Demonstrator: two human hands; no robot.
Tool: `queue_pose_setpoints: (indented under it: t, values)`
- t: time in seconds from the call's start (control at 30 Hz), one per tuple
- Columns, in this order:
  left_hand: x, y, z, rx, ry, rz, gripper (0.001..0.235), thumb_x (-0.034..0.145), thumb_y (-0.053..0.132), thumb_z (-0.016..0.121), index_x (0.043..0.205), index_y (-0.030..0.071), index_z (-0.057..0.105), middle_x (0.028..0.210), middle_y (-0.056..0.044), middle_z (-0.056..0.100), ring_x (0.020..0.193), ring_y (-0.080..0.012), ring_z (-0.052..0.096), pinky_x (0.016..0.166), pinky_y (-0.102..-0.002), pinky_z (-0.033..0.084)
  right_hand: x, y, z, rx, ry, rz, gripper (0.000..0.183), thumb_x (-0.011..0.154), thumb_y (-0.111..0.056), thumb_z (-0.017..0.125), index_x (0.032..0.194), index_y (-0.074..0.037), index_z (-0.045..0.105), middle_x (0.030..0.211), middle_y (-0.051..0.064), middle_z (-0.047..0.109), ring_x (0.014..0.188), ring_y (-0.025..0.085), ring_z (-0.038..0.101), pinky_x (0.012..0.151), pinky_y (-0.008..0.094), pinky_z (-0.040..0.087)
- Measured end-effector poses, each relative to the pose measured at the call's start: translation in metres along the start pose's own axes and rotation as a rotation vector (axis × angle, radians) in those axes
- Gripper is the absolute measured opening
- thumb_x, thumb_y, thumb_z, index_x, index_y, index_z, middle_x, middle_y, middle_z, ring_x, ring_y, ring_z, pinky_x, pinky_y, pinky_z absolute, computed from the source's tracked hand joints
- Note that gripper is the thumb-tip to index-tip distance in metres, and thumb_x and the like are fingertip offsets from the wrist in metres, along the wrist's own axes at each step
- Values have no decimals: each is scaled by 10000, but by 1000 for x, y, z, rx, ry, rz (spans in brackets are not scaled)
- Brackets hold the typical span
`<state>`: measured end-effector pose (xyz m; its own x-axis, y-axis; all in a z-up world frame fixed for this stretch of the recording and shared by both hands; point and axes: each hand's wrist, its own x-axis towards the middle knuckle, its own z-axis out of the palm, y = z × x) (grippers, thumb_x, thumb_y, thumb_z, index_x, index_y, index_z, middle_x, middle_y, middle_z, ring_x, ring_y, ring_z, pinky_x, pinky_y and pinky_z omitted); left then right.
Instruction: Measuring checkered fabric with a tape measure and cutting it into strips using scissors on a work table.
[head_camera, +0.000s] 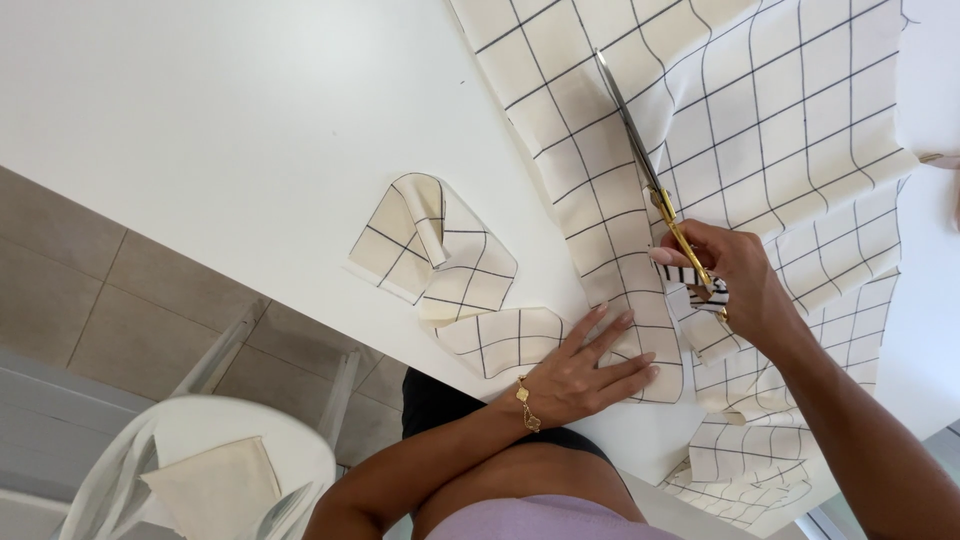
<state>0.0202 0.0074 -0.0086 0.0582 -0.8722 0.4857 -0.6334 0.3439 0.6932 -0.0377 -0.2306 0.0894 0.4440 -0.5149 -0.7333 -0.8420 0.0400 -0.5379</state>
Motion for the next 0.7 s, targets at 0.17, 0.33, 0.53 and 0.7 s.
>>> queue_pose_setpoints:
  t: [0.17, 0.33, 0.53, 0.7]
  values:
    - [9, 0, -10, -16, -17, -41, 355, 1016, 240, 769, 1359, 155, 739, 1245, -87, 836, 1376, -448, 697, 1207, -718, 506, -2, -3, 0, 15, 11, -21, 157, 955, -75, 795, 1078, 23, 791, 767, 268, 668, 710, 442, 707, 942, 586, 591]
    - [45, -38, -30, -12, -30, -75, 608, 1014, 564, 618, 1491, 188, 636, 1507, -72, 667, 1541, -382, 530, 1284, -610, 461, -2, 7, -1, 47, -1, -27, 189, 936, -123, 822, 1080, -3, 800, 736, 236, 657, 672, 420, 694, 922, 572, 598]
    - [53, -75, -50, 297, -324, -214, 732, 1051, 490, 692, 1685, 241, 426, 1807, -10, 303, 1690, -341, 214, 1404, -599, 144, 0, 6, -4, 59, -5, -39, 179, 945, -146, 812, 1063, -11, 807, 661, 194, 636, 567, 340, 636, 805, 477, 596]
    - [43, -72, -47, 293, -364, -234, 709, 1098, 470, 600, 1720, 245, 347, 1821, 5, 280, 1700, -326, 195, 1410, -586, 115, -3, 13, -3, 70, -12, -21, 166, 937, -143, 817, 1033, -8, 813, 640, 200, 628, 546, 345, 638, 753, 463, 599]
